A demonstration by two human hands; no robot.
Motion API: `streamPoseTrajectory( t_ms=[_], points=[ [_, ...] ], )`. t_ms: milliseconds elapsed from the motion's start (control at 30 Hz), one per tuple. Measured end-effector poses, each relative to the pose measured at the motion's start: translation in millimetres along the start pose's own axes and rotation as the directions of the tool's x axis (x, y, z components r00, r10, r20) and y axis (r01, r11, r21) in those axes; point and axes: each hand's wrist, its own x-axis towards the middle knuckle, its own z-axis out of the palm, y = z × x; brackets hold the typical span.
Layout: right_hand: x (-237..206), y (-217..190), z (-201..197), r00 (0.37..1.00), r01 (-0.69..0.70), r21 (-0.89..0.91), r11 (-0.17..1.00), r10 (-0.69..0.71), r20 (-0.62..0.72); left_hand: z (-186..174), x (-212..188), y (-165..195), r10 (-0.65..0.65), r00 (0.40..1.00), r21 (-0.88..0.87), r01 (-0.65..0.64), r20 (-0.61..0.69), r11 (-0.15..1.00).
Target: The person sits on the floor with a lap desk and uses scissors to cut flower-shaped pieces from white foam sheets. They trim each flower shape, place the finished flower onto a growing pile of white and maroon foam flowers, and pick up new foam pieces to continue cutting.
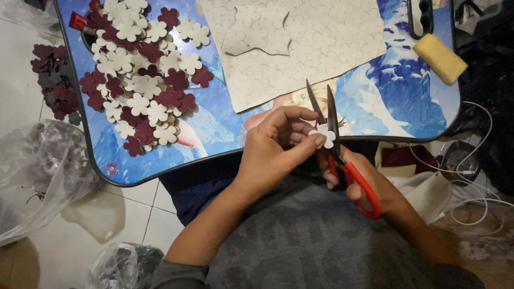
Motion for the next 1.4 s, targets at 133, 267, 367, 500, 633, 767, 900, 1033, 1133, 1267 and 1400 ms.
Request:
streamPoseTrajectory(
  t_ms=[133,267,367,500,633,767,900,1033,1133,1267,1400],
  points=[
    [0,-2,-3,1.0,-0.016,0.027,1.0,0.016,0.014,-2,1,1,0.02,0.999,0.038,-0.019,-0.025,0.999],
    [1,-3,-3,1.0,-0.019,-0.001,1.0,0.019,0.014,-3,2,0,0.058,0.998,0.103,-0.054,-0.04,0.993],
    [1,-5,-1,1.0,-0.012,-0.022,1.0,0.013,0.014,-1,1,-1,0.057,0.998,0.017,-0.057,-0.02,0.998],
    [2,-8,0,1.0,0.011,-0.013,1.0,-0.01,0.02,1,1,-2,0.006,0.999,0.035,-0.004,-0.035,0.999],
    [4,-8,-1,1.0,0.007,-0.062,0.998,-0.006,0.013,2,0,1,-0.024,0.999,0.033,0.025,-0.038,0.999],
    [1,-4,-2,1.0,-0.002,-0.058,0.998,0.002,-0.001,1,1,2,0.017,0.999,0.099,-0.014,-0.03,0.995],
    [1,1,-3,1.0,0.006,0.007,1.0,-0.006,-0.001,0,3,1,0.049,0.998,0.069,-0.047,-0.034,0.997],
    [0,1,-5,1.0,-0.001,0.019,1.0,0.001,-0.002,-4,4,1,0.076,0.997,0.083,-0.073,-0.033,0.994],
    [-1,-2,-6,0.999,-0.041,0.019,0.999,0.041,0.015,-5,4,0,0.066,0.996,0.078,-0.062,-0.054,0.995],
    [1,-5,-5,0.998,-0.06,0.037,0.998,0.06,-0.003,-4,3,-3,0.052,0.994,0.029,-0.05,-0.098,0.998],
    [-1,-4,-6,0.997,-0.079,0.032,0.996,0.079,0.004,-5,3,-6,0.077,0.99,0.026,-0.075,-0.114,0.997]
  ],
)
